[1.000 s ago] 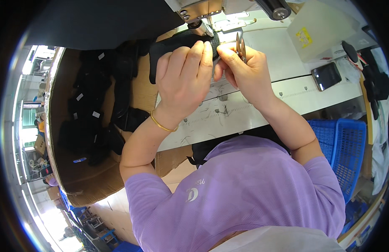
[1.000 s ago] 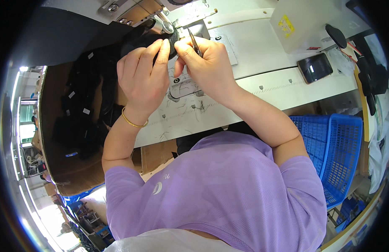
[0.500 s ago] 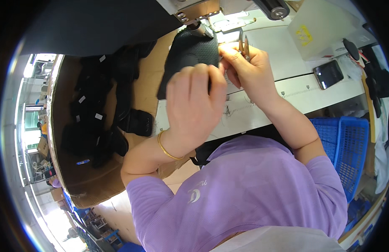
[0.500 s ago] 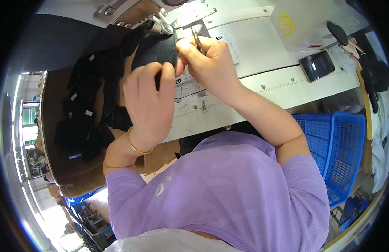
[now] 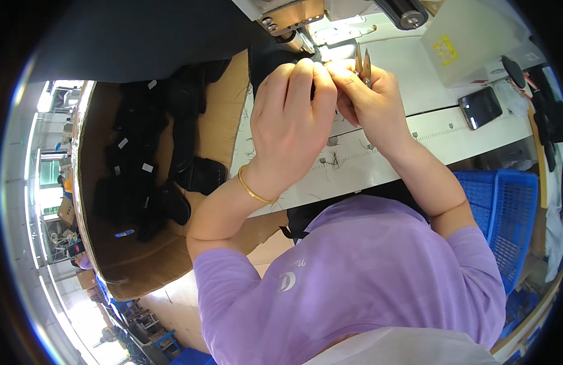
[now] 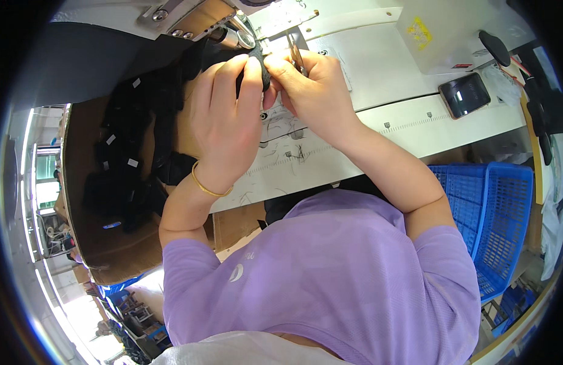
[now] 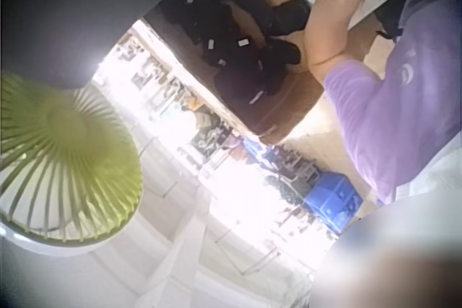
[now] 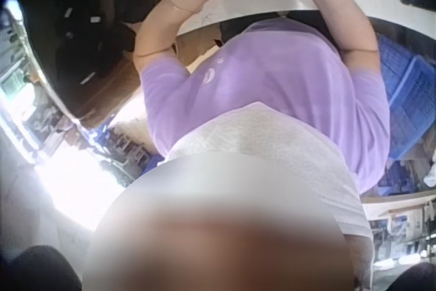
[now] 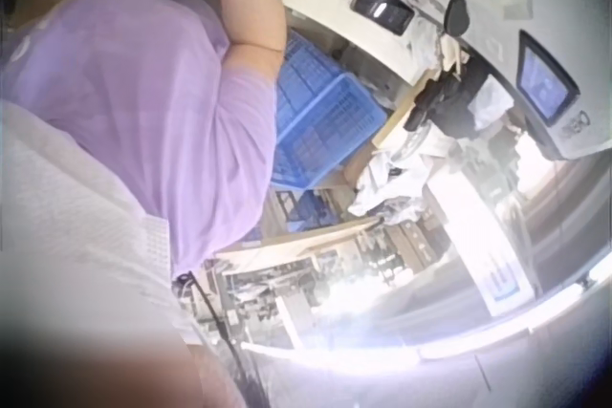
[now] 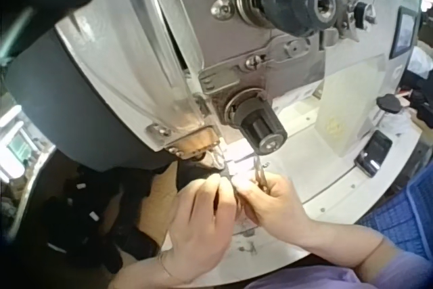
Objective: Sewing and trimming the edges of shoe upper components using an industrial sewing machine.
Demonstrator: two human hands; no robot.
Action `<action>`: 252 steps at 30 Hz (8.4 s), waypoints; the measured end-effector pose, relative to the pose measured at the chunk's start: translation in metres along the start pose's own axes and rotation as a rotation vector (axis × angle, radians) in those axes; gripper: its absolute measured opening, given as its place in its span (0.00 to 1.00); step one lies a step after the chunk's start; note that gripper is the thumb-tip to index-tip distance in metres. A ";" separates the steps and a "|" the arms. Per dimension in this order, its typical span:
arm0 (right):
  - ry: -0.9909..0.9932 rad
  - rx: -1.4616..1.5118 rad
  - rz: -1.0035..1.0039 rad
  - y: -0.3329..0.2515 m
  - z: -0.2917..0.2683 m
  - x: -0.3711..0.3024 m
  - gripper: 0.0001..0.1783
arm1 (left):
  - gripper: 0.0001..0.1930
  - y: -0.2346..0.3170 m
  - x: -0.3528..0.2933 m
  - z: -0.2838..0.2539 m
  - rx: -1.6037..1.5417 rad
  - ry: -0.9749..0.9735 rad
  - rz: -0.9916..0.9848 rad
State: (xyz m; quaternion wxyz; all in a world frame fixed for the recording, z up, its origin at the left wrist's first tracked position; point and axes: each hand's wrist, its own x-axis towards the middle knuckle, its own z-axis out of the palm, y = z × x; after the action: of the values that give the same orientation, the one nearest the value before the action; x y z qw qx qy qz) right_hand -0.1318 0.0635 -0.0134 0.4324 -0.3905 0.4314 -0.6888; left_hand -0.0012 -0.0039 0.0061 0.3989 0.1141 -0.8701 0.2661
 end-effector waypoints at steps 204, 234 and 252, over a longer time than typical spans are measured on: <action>0.052 -0.159 -0.069 0.004 0.009 0.001 0.13 | 0.16 0.002 -0.005 -0.012 0.334 -0.165 -0.088; 0.006 -0.038 -0.043 0.006 -0.001 0.003 0.20 | 0.15 0.001 -0.002 0.006 -0.048 -0.036 -0.056; -0.278 -0.402 -0.041 0.014 -0.035 -0.025 0.17 | 0.14 -0.051 -0.030 -0.006 -0.525 -0.340 -0.601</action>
State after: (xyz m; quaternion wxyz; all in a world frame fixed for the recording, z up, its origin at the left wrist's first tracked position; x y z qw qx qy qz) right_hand -0.1521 0.0922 -0.0419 0.3871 -0.5686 0.4880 -0.5374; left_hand 0.0430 -0.0434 0.0061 0.3249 0.2993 -0.8898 -0.1146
